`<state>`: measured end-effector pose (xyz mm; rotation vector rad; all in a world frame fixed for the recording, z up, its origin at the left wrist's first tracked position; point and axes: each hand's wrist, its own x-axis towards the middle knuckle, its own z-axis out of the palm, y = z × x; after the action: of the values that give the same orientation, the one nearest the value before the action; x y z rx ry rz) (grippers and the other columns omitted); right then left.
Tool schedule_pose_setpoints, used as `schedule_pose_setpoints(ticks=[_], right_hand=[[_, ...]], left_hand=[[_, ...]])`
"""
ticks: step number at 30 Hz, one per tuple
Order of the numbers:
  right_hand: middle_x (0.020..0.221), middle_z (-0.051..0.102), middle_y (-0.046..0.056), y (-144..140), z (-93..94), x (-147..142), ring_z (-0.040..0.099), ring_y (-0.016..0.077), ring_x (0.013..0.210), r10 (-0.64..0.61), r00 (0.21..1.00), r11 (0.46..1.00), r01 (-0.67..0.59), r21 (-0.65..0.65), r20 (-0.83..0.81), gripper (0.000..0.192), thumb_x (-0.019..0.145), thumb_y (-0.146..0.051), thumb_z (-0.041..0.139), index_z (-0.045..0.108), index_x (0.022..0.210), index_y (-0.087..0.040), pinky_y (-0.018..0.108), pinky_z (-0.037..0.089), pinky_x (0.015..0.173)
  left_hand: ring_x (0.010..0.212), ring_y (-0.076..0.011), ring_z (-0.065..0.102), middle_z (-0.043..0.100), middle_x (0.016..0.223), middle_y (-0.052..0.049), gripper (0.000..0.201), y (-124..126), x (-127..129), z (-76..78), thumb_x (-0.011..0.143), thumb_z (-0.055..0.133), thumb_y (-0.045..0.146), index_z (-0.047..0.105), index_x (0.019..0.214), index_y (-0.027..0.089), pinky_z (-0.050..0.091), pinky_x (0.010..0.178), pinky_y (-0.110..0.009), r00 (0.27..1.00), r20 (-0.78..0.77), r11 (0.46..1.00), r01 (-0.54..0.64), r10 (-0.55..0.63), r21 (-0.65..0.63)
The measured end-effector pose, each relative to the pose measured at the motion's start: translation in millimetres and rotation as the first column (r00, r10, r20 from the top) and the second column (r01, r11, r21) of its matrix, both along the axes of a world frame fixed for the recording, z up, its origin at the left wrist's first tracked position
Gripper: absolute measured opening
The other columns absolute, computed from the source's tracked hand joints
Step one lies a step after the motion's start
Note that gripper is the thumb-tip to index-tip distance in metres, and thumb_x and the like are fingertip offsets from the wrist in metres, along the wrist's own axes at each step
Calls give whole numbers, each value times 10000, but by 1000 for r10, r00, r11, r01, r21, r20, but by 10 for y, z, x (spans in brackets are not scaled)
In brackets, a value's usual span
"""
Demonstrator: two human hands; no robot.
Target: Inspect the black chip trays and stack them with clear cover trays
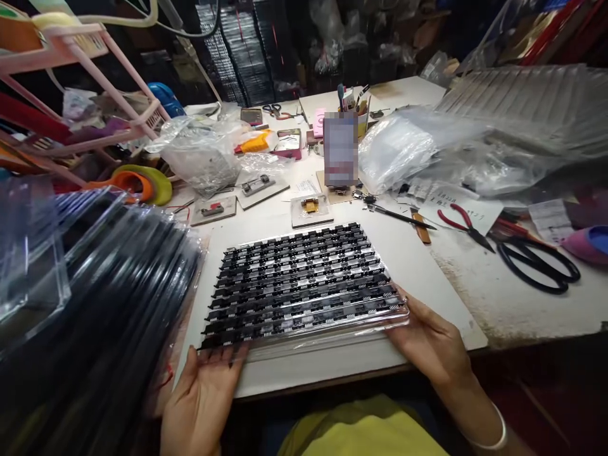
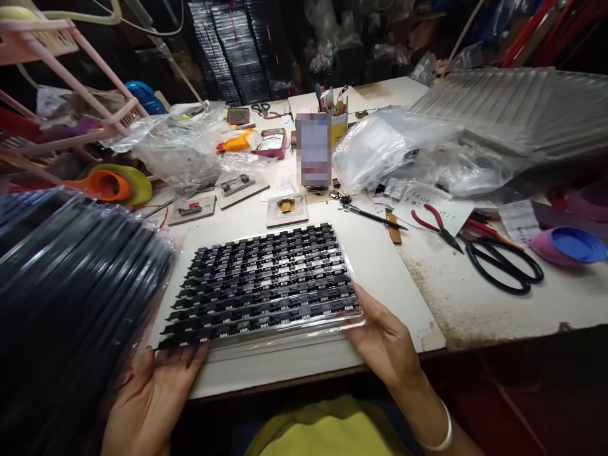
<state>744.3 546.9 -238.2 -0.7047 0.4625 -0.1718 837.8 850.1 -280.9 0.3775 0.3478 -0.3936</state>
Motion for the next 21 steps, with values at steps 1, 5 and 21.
schedule_pose_setpoints(ticks=[1, 5, 21], right_hand=[[1231, 619, 43, 2, -3, -13, 518, 235, 1189, 15, 1000, 1000, -15, -6, 12, 311, 886, -276, 498, 654, 1148, -214, 440, 363, 1081], [1320, 552, 38, 19, 2, -43, 467, 235, 1246, 95, 994, 995, -95, 1, 51, 357, 916, -292, 468, 571, 1256, -259, 471, 339, 1086], [1338, 534, 62, 6, 43, -29, 475, 236, 1241, 73, 997, 996, -74, 43, 15, 364, 888, -281, 538, 575, 1244, -217, 447, 361, 1074]], left_hand=[[1144, -273, 561, 632, 1180, -164, 514, 4, 1, -12, 947, 158, 113, 437, 1362, 237, 412, 931, -580, 1000, -14, 1000, -5, 5, 2], [1139, -270, 567, 618, 1207, -161, 485, 14, -4, -46, 953, 197, 141, 445, 1356, 250, 417, 929, -579, 999, -9, 999, -33, 33, 14], [955, -208, 666, 715, 1018, -71, 467, -96, 25, 105, 957, 209, 191, 619, 1162, 283, 507, 876, -494, 967, -225, 983, -80, 116, 165]])
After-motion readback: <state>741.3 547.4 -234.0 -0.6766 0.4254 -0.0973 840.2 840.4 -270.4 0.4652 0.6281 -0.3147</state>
